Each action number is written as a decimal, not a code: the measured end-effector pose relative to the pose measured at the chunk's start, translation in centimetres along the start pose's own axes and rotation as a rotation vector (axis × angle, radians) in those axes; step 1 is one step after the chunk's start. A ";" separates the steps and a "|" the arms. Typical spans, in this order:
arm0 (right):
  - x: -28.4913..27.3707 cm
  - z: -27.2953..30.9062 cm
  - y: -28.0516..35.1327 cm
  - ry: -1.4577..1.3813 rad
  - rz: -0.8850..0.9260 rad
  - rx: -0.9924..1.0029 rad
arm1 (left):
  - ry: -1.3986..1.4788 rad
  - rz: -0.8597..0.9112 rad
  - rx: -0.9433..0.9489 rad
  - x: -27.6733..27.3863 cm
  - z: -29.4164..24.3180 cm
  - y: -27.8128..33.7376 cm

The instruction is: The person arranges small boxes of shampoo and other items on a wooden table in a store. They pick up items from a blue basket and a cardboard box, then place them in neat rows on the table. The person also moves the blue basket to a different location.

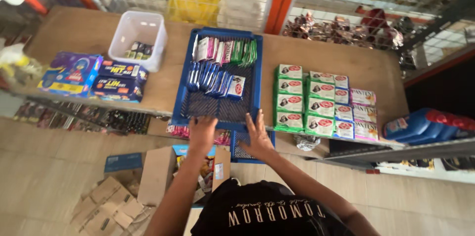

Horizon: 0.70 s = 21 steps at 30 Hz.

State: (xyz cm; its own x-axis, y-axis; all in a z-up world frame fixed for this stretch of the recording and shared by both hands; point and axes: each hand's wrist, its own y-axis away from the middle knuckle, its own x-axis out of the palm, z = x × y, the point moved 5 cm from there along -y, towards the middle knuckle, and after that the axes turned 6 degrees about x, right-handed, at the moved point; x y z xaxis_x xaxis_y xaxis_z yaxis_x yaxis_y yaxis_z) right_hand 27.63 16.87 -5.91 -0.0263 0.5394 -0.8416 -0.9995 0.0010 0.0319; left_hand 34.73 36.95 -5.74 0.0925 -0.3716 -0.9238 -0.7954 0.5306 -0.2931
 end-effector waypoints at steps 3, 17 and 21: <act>1.6 2.5 0.1 -0.003 0.100 -0.037 | 0.088 -0.007 -0.015 -1.1 3.0 2.5; -3.9 2.1 4.8 -0.238 0.112 -0.069 | 0.086 -0.122 0.038 -5.3 2.7 -0.5; -6.6 -0.1 7.8 -0.217 -0.065 -0.056 | -0.243 0.038 0.172 -1.0 2.1 -6.4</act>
State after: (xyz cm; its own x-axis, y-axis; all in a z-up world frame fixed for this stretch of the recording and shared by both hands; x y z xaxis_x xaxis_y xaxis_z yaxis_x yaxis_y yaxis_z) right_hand 20.04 13.28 -0.17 0.0368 0.7082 -0.7051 -0.9986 -0.0014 -0.0535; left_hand 40.96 35.48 -3.46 0.2219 -0.1665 -0.9608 -0.6895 0.6699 -0.2753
